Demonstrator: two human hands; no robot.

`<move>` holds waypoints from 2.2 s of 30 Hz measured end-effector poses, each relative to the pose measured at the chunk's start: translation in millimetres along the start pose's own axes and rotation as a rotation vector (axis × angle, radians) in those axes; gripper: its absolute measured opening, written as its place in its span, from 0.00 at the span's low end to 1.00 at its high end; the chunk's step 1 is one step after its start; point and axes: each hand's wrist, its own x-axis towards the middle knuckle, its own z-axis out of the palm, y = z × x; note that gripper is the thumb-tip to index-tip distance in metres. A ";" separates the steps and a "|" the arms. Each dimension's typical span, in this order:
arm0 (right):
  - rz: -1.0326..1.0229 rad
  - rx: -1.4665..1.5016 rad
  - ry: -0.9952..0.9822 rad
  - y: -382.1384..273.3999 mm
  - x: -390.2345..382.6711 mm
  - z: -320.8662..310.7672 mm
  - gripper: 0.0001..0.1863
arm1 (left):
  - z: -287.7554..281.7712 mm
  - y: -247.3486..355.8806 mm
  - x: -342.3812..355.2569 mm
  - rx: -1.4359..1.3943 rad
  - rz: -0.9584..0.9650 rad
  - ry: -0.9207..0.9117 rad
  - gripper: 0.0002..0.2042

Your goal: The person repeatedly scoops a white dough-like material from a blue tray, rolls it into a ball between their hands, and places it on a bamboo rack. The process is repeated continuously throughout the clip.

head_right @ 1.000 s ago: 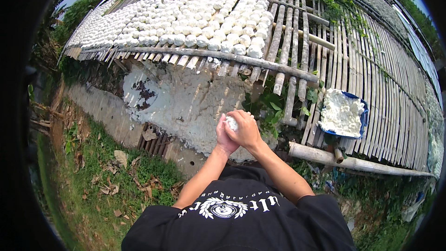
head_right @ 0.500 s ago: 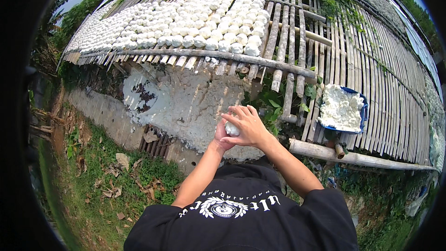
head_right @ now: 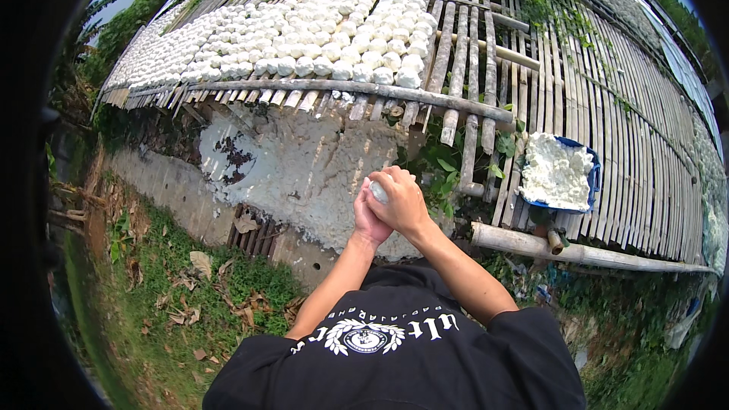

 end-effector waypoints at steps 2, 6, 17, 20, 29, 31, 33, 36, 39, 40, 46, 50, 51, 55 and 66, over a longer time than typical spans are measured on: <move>-0.061 0.095 -0.090 -2.2 -0.2 -0.3 0.23 | 0.6 3.1 -4.0 -0.148 -0.156 -0.105 0.33; -0.193 0.018 -0.013 -7.0 3.8 -7.5 0.21 | -7.6 11.6 0.0 -0.222 -0.201 -0.181 0.35; -0.008 -0.034 0.031 -0.3 8.7 -3.5 0.26 | 2.2 -1.1 8.7 -0.168 -0.063 -0.258 0.32; 0.053 0.014 -0.176 3.3 9.1 -8.7 0.28 | -1.5 7.0 13.6 -0.277 -0.144 -0.331 0.32; 0.004 -0.010 -0.097 -0.5 12.6 -19.2 0.21 | -4.1 2.8 16.8 -0.181 -0.170 -0.191 0.32; -0.159 0.080 -0.133 -0.5 14.9 -23.3 0.22 | 0.8 4.8 11.1 -0.223 -0.252 -0.232 0.33; -0.218 0.120 -0.170 -0.7 15.6 -27.7 0.24 | 6.2 9.6 7.7 -0.284 -0.309 -0.326 0.34; -0.212 -0.112 -0.021 -1.0 10.9 -30.9 0.26 | 12.7 11.8 7.5 -0.276 -0.293 -0.337 0.35; 0.058 0.043 -0.096 -1.9 7.5 -24.8 0.26 | 16.8 8.3 8.8 -0.218 -0.210 -0.292 0.35; 0.108 0.100 -0.211 -1.3 6.1 -24.9 0.26 | 17.1 7.6 8.0 -0.218 -0.214 -0.294 0.35; -0.176 -0.030 -0.021 -2.7 6.8 -24.4 0.20 | 18.9 4.2 2.4 -0.198 -0.193 -0.279 0.36; -0.096 0.073 -0.041 -4.0 8.8 -25.9 0.21 | 19.1 3.5 3.8 -0.169 -0.167 -0.291 0.36; -0.152 0.117 -0.096 -4.4 8.3 -25.0 0.21 | 18.6 3.3 5.4 -0.171 -0.187 -0.293 0.36; -0.205 -0.009 0.001 -4.8 8.1 -21.4 0.21 | 13.4 -0.1 11.5 -0.217 -0.248 -0.222 0.36; -0.239 -0.036 -0.042 2.4 8.2 -27.0 0.20 | 22.1 -1.0 17.7 -0.361 -0.236 -0.487 0.35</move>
